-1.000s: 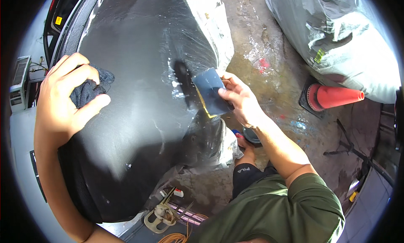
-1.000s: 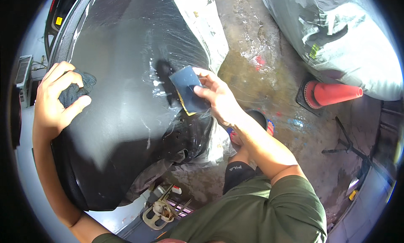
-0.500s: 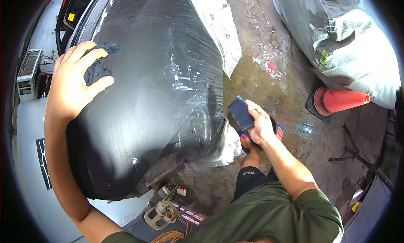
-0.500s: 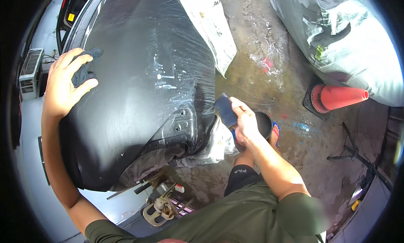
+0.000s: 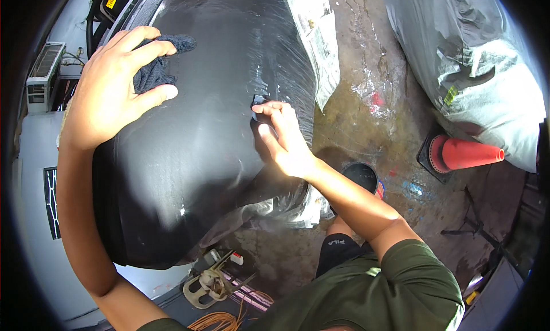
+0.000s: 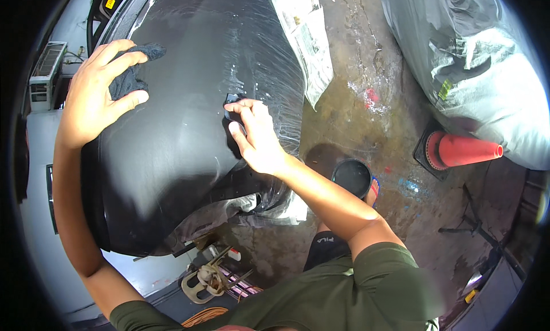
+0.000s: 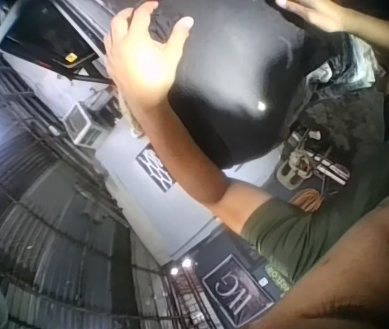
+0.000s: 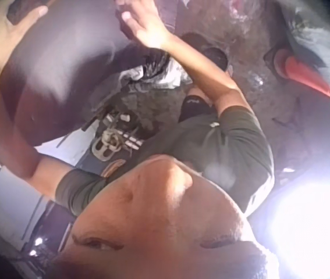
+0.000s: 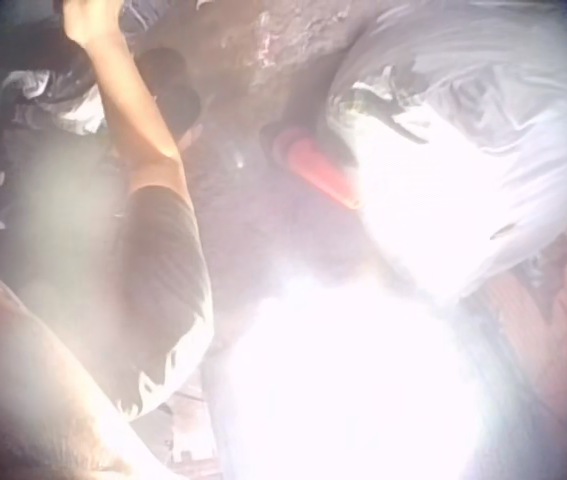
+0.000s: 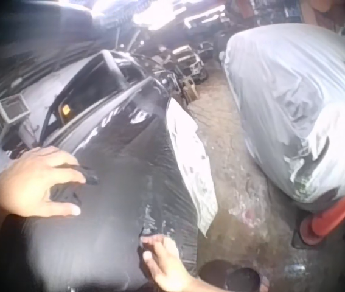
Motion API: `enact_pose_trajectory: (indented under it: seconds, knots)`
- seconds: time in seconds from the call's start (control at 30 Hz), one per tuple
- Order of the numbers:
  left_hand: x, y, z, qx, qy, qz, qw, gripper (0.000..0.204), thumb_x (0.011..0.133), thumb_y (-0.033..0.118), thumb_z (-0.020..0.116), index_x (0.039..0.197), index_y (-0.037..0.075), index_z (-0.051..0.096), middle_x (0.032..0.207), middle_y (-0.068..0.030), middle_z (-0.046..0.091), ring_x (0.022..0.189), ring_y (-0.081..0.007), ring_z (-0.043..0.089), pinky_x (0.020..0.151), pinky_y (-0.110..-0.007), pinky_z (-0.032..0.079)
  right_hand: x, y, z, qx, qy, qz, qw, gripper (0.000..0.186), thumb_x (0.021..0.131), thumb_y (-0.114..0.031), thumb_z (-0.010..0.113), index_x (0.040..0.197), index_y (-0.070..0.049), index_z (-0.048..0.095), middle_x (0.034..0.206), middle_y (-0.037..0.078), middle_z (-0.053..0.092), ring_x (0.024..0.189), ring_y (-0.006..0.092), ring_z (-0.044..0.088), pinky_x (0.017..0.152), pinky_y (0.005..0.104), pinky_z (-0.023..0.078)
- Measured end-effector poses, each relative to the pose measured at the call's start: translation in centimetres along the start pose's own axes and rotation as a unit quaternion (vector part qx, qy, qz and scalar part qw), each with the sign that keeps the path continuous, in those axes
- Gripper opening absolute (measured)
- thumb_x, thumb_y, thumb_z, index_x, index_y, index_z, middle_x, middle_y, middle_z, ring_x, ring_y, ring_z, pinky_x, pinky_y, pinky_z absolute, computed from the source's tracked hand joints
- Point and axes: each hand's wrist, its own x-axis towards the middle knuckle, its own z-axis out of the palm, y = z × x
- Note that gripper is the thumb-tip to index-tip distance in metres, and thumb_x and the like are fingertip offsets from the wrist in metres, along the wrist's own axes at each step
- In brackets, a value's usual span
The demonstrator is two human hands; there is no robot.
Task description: The person sands a section of a car panel by hand using a sanding block, dipping the block and a cloth into a bucket of water to wet the surface and wipe away debris between sanding passes.
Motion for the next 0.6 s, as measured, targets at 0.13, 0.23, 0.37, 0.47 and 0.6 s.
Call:
enact_pose_trajectory:
  seconds: [0.13,0.23,0.37,0.47,0.6]
  knots:
    - [-0.3,-0.3,0.0,0.015,-0.011,-0.001,1.000,0.051,0.076,0.024,0.085,0.121,0.006,0.070,0.135,-0.0160,0.063,0.125,-0.0373,0.060,0.105,-0.046,0.048,-1.2,-0.7,1.6,-0.051,-0.043,-0.076,0.995,0.065,0.106,-0.016,0.051,0.162,0.003,0.026,0.170,0.030,0.014,0.159,0.0450,0.013,0.129,0.0512,0.014]
    - [-0.1,-0.6,0.4,0.017,0.003,0.012,1.000,0.055,0.073,0.025,0.086,0.121,0.006,0.070,0.135,-0.0165,0.063,0.125,-0.0382,0.060,0.106,-0.047,0.048,-4.8,-2.7,2.6,-0.049,-0.116,-0.057,0.990,0.074,0.106,-0.019,0.050,0.162,0.011,0.014,0.170,0.035,0.006,0.160,0.0484,0.004,0.129,0.0537,0.007]
    - [0.8,-0.9,0.5,0.002,-0.002,0.019,1.000,0.058,0.068,0.022,0.086,0.121,0.003,0.070,0.134,-0.0178,0.064,0.124,-0.0397,0.060,0.107,-0.047,0.047,3.4,-0.1,2.3,-0.096,-0.022,-0.099,0.990,0.076,0.109,-0.032,0.042,0.163,0.011,0.009,0.170,0.035,0.002,0.160,0.0474,0.000,0.130,0.0519,0.004]
    - [1.0,-0.7,0.4,-0.015,0.008,0.020,1.000,0.056,0.068,0.019,0.084,0.119,0.002,0.070,0.133,-0.0181,0.064,0.124,-0.0398,0.060,0.106,-0.046,0.047,12.7,0.4,0.4,-0.094,0.006,-0.032,0.995,0.077,0.109,-0.033,0.040,0.163,0.011,0.006,0.170,0.035,0.000,0.160,0.0471,0.000,0.130,0.0506,0.003]
    - [-0.4,-0.4,-1.0,-0.003,-0.023,-0.016,1.000,0.055,0.066,0.016,0.083,0.118,0.001,0.070,0.133,-0.0181,0.065,0.124,-0.0398,0.060,0.106,-0.046,0.047,4.2,-2.2,4.0,-0.107,-0.091,-0.052,0.989,0.084,0.102,-0.027,0.049,0.162,0.012,0.004,0.169,0.037,0.000,0.160,0.0480,0.000,0.131,0.0509,0.004]
